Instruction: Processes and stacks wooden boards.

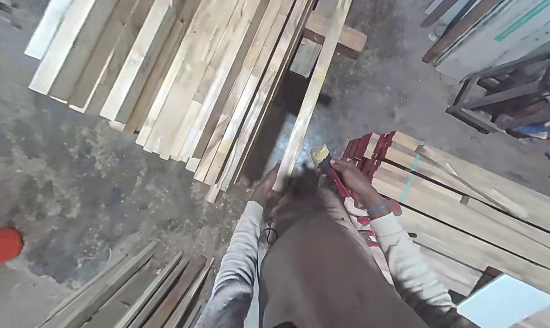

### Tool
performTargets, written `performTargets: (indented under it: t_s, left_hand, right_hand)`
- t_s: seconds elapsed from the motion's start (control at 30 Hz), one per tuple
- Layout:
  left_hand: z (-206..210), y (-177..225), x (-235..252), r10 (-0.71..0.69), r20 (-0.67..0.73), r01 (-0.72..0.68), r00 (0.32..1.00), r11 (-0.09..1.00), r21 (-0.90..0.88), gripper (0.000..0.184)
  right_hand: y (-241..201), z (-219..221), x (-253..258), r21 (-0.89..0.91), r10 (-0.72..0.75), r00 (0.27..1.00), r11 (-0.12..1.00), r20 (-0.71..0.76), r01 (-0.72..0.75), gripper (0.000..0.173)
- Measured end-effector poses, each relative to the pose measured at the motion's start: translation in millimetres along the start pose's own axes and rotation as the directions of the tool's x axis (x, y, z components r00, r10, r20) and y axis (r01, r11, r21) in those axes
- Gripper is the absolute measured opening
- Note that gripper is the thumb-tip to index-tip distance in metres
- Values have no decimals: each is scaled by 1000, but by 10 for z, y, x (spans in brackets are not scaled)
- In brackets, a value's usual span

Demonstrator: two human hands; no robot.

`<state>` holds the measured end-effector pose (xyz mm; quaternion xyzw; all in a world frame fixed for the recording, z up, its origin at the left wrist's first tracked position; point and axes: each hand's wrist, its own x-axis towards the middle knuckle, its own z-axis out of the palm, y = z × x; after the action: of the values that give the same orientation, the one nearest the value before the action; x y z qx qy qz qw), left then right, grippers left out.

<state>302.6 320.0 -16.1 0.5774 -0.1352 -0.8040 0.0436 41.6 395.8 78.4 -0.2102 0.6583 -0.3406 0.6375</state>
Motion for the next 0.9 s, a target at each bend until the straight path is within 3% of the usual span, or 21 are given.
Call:
performTargets:
  t_s: [0.1,0.17,0.2,0.23,0.3,0.37,0.43,0.57,0.63,0.7,0.73,0.77,0.8,0.9]
  left_hand:
    - [-72,-7,46,-18,20,19,1000,999,-43,62]
    - [-32,-22,21,32,-110,-25,993,998,65,62]
    - [32,5,-26,95,-217,-50,971,978,203,65]
    - [104,44,-76,178,-300,-50,937,920,389,73]
    - [281,60,-228,367,-372,46,853,657,752,85]
    - [387,-49,-333,479,-410,136,776,507,851,84]
    - [412,-43,-345,478,-434,179,764,489,854,78]
    - [374,-22,-312,496,-340,164,799,363,917,41]
    - [336,-27,-290,477,-329,120,815,416,901,47]
    - [250,33,-248,333,-340,52,879,644,763,60]
    - [162,29,-201,258,-346,2,902,799,601,67]
    - [62,-20,-139,226,-354,-32,907,878,478,70]
    - [-11,-21,-129,221,-362,-42,906,897,441,72]
    - [3,111,-255,319,-396,-10,861,788,615,80]
  right_hand:
    - [-68,177,18,-72,-50,998,996,41,53,38]
    - [-167,241,57,-122,-67,996,990,66,75,38]
    - [-245,257,98,-142,-73,995,986,73,83,38]
    - [-342,272,134,-164,-77,995,983,62,86,38]
    - [-541,257,170,-217,-100,995,971,3,99,40]
    - [-671,204,114,-214,-126,991,970,-55,112,44]
    - [-736,85,235,-193,-152,986,972,-67,136,49]
    - [-836,-49,670,-330,-241,968,921,-66,207,42]
    - [-949,-60,905,-381,-283,958,891,-41,247,40]
    - [-1067,-26,1048,-360,-300,953,894,-43,266,50]
    - [-1126,1,1042,-342,-281,959,905,-38,252,53]
    - [-1149,17,1003,-329,-247,969,917,-27,225,55]
    - [-1101,-21,1043,-314,-266,964,915,5,254,56]
    - [-966,-194,956,-302,-258,964,915,67,266,54]
